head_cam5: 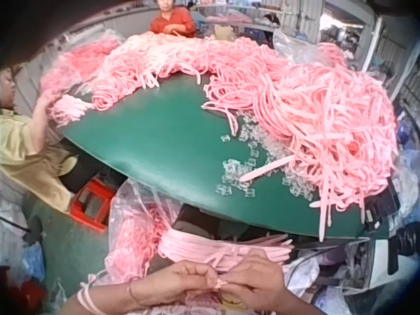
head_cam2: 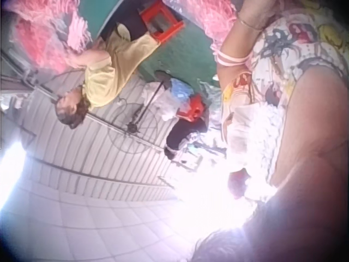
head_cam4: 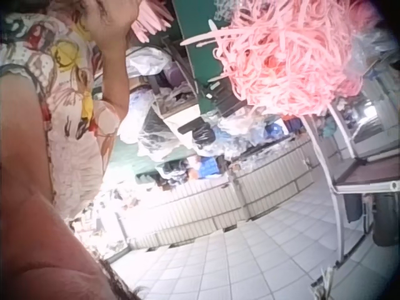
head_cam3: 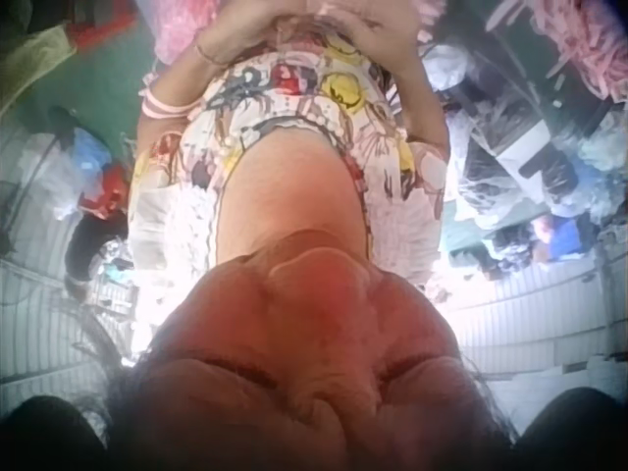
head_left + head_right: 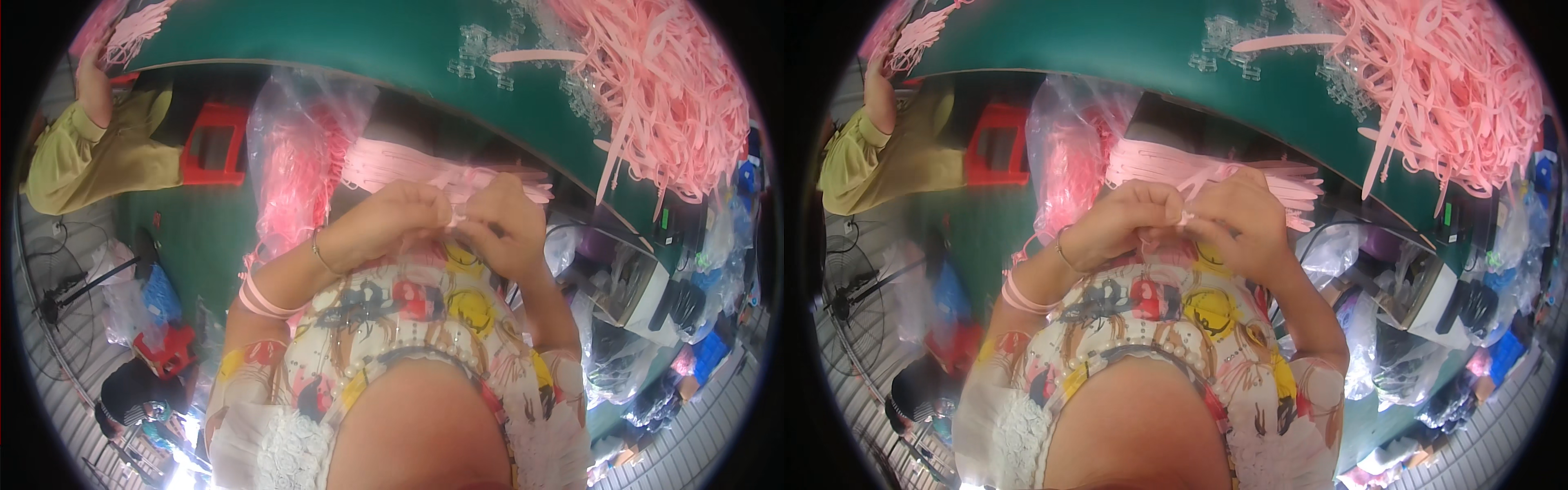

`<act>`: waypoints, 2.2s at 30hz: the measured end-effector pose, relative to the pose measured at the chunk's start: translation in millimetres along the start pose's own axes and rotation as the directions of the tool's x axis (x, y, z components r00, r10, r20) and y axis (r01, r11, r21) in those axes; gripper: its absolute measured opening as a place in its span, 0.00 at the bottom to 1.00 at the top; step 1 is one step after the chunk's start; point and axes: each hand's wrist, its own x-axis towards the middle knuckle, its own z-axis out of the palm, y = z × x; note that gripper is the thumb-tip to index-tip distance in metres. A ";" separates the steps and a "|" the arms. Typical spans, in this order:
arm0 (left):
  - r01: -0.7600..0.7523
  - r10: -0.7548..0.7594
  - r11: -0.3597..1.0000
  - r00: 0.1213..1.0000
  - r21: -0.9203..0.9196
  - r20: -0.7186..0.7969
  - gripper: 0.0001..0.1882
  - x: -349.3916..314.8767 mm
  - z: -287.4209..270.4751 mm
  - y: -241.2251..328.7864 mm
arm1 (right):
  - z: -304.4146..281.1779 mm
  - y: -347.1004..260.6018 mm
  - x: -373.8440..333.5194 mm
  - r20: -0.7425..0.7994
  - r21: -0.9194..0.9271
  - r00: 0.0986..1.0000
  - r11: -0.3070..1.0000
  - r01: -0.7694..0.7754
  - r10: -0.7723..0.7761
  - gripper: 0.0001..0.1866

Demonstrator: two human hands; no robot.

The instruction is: The person sits at a green table and repeatedly picks up pink elastic bands and small clear plastic clips. They insert the clips into the ends of the bands to form loops, then place the finished items into a pile on the table. The process is repetitive and involves handling materials from a plastic bag and a loose pile.

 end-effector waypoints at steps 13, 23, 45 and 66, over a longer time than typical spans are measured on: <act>-0.302 0.304 0.732 0.947 0.611 0.104 0.06 -13.1 1.8 20.6 | -17.3 5.6 22.5 0.319 0.309 0.924 0.899 -0.310 0.209 0.07; -0.362 0.564 0.629 0.822 0.688 -0.083 0.04 -19.2 -13.7 13.6 | 6.2 10.8 50.4 0.396 0.302 0.772 0.723 -0.621 0.498 0.13; -0.561 0.362 -0.108 0.747 0.821 0.558 0.11 84.6 -30.3 15.5 | 169.5 -72.5 115.0 0.855 0.063 0.515 0.998 0.031 -0.070 0.18; -0.502 0.712 -0.273 0.468 0.820 0.524 0.16 1.0 2.0 49.4 | -24.9 82.8 186.6 -0.259 -0.522 0.947 0.853 0.027 -0.189 0.07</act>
